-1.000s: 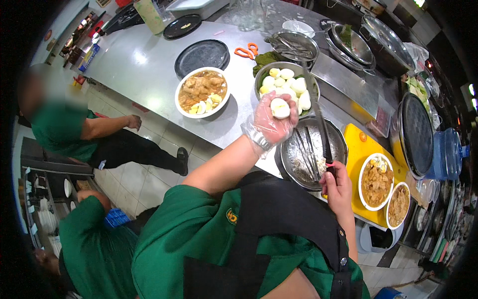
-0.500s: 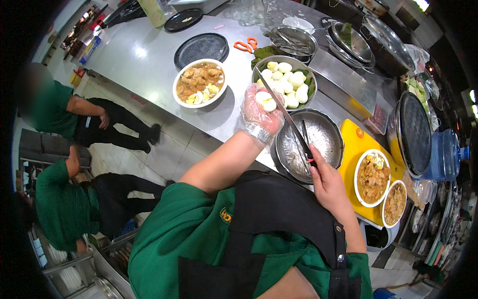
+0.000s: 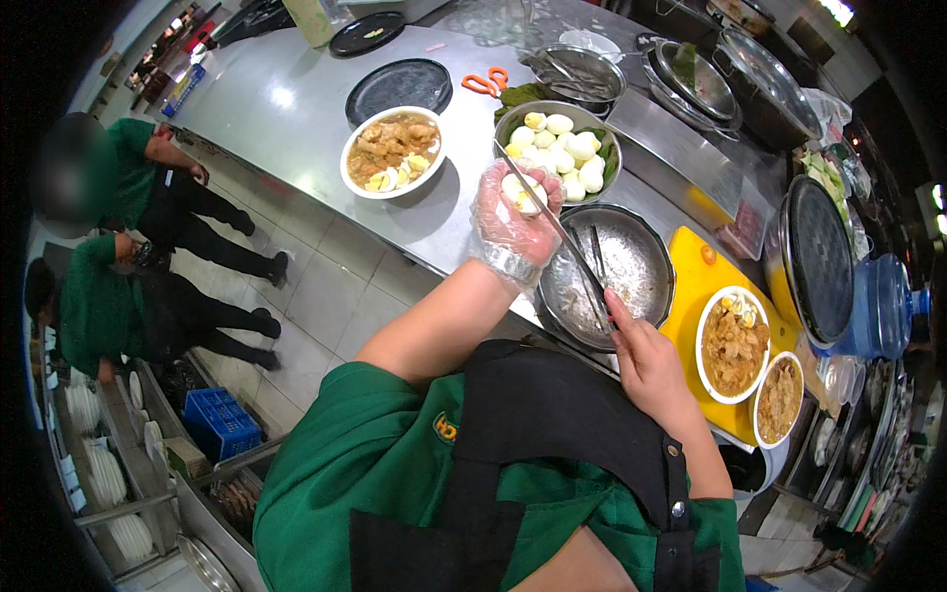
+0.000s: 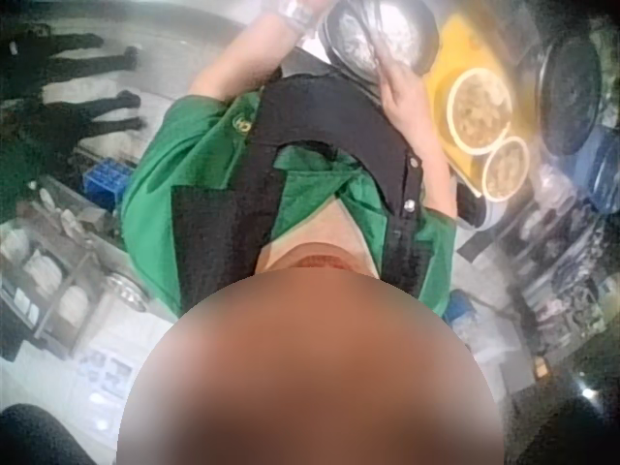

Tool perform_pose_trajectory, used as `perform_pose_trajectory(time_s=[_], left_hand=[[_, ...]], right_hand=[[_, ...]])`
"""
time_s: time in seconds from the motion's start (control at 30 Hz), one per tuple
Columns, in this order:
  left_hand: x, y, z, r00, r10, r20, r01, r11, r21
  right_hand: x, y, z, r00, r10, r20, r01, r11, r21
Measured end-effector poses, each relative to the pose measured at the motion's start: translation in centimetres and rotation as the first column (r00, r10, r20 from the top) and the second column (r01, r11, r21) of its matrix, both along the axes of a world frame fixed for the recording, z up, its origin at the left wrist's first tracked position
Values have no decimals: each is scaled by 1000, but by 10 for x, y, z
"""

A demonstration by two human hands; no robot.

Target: The person slices boiled eggs with a knife and places the pieces into bowls of ramen. They then carry the finished bowl to the counter and hand it to a coworker.

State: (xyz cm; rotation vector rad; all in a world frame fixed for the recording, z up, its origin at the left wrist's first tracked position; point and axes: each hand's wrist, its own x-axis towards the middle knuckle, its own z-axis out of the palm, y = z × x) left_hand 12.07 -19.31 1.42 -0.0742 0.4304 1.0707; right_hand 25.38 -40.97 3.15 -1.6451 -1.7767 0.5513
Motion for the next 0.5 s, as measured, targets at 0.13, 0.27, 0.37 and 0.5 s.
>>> perform_pose_trajectory(time_s=[0.13,0.27,0.37,0.5], left_hand=[[5,-10,0,1000,6,-23,-6,1000,24],[8,-18,-1,998,10,-64,-8,999,37],[10,-24,0,999,1,-50,1,999,41],[15,-31,1,999,7,-36,-5,999,45]], right_hand=[[6,-9,1,1000,9,15,-9,1000,4],[11,-17,1,1000,12,17,-12,1000,13],[14,-21,0,1000,6,-15,-5,999,36],[19,-26,-1,1000,17,-23,-17,1000,22]])
